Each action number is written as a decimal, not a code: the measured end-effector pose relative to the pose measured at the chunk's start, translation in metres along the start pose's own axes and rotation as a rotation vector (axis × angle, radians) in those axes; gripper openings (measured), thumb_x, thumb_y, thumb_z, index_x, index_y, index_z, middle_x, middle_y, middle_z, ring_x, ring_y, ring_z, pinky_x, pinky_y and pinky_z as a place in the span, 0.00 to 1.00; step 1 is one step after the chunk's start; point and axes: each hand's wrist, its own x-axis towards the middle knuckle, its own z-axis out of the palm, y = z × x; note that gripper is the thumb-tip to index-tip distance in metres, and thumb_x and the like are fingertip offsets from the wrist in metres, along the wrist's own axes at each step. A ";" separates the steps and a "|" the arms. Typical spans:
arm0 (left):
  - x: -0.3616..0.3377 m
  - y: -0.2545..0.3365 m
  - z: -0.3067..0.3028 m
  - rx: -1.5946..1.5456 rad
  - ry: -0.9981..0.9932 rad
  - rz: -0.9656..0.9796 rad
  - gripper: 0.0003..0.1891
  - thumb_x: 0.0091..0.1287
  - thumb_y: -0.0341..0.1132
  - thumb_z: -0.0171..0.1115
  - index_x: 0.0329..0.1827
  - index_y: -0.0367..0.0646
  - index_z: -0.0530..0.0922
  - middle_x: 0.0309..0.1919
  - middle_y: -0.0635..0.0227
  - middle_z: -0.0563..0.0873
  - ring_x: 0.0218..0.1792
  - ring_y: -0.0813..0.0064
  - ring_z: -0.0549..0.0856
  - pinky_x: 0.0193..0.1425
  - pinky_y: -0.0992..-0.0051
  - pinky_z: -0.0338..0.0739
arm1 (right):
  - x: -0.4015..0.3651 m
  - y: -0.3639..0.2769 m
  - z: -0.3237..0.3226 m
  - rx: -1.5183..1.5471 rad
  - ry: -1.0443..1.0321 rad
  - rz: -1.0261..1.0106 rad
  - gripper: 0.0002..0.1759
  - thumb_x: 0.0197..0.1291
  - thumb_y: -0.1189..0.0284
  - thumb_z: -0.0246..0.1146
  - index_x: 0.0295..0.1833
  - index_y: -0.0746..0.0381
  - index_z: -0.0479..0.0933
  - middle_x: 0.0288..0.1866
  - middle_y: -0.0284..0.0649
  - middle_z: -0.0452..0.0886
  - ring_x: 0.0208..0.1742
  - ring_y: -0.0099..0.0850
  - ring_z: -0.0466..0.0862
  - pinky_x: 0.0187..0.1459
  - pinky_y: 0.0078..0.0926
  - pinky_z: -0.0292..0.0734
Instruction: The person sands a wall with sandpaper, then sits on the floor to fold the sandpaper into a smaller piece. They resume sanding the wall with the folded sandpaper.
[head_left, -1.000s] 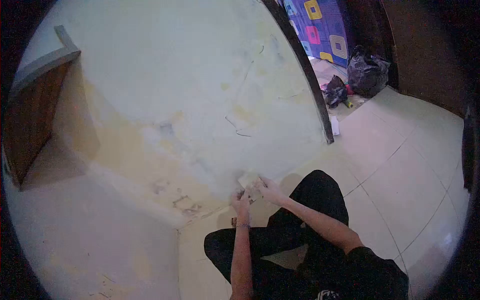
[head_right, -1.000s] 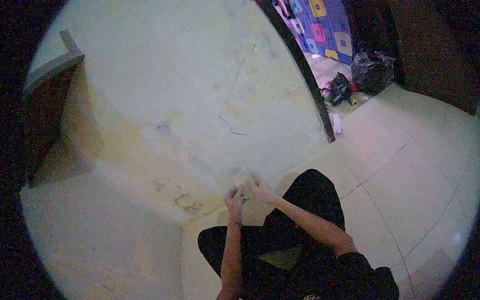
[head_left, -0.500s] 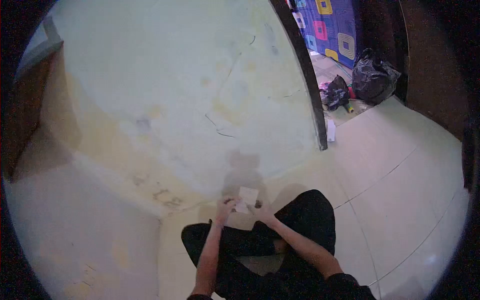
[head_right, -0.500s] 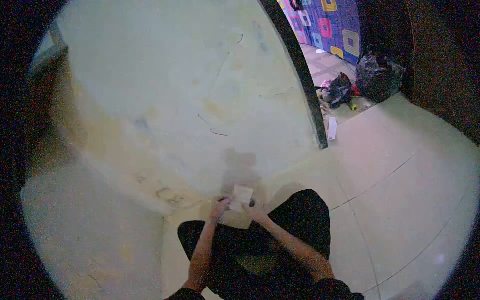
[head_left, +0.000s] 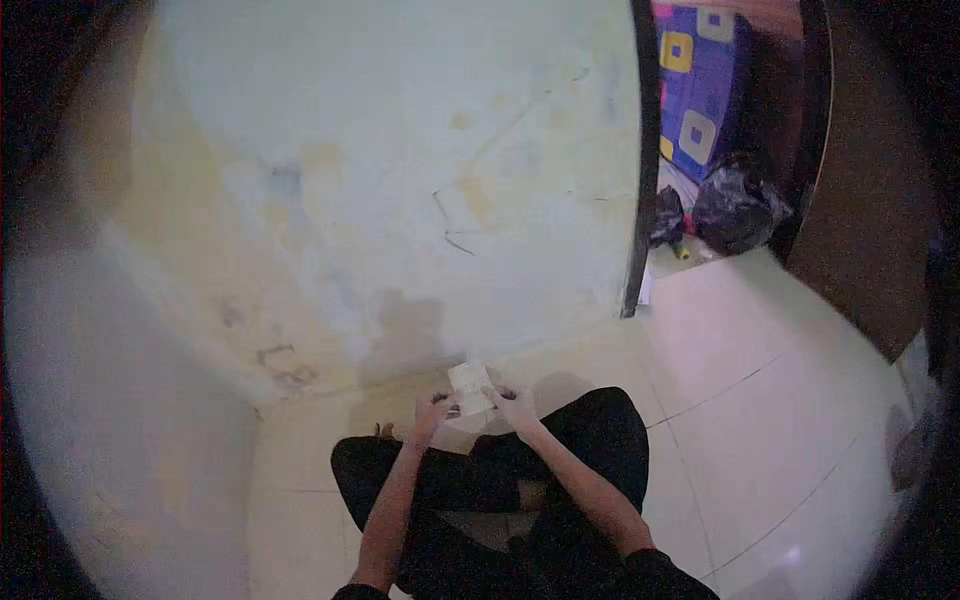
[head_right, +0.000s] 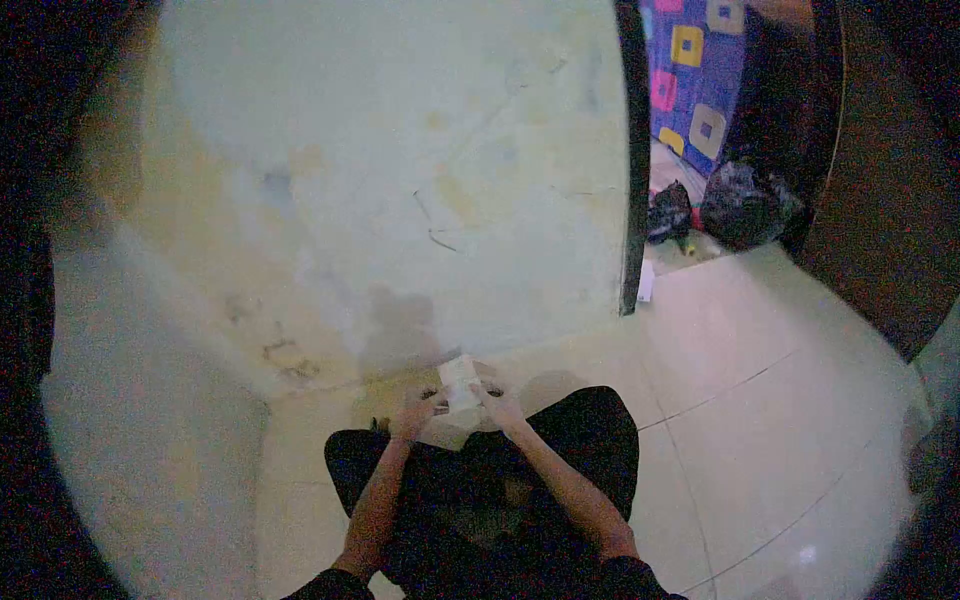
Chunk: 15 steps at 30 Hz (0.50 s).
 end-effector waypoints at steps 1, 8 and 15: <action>-0.002 -0.002 -0.001 -0.049 -0.016 0.032 0.15 0.61 0.38 0.68 0.39 0.33 0.79 0.33 0.63 0.84 0.31 0.75 0.85 0.33 0.77 0.82 | 0.001 0.005 -0.001 -0.005 -0.017 0.014 0.14 0.57 0.69 0.69 0.43 0.67 0.81 0.33 0.36 0.84 0.36 0.21 0.81 0.38 0.21 0.78; -0.012 -0.007 0.005 -0.115 0.042 0.060 0.11 0.61 0.34 0.68 0.36 0.34 0.78 0.30 0.65 0.83 0.32 0.77 0.85 0.32 0.77 0.83 | 0.014 0.009 -0.004 -0.141 -0.075 -0.079 0.26 0.55 0.70 0.69 0.57 0.67 0.72 0.46 0.41 0.81 0.45 0.30 0.82 0.46 0.27 0.79; -0.031 0.026 0.007 -0.275 0.081 -0.025 0.10 0.60 0.33 0.68 0.37 0.34 0.78 0.30 0.65 0.83 0.33 0.75 0.85 0.33 0.74 0.85 | -0.003 -0.043 0.035 -0.737 -0.343 -0.617 0.51 0.43 0.62 0.74 0.70 0.68 0.56 0.72 0.56 0.55 0.70 0.49 0.63 0.68 0.44 0.59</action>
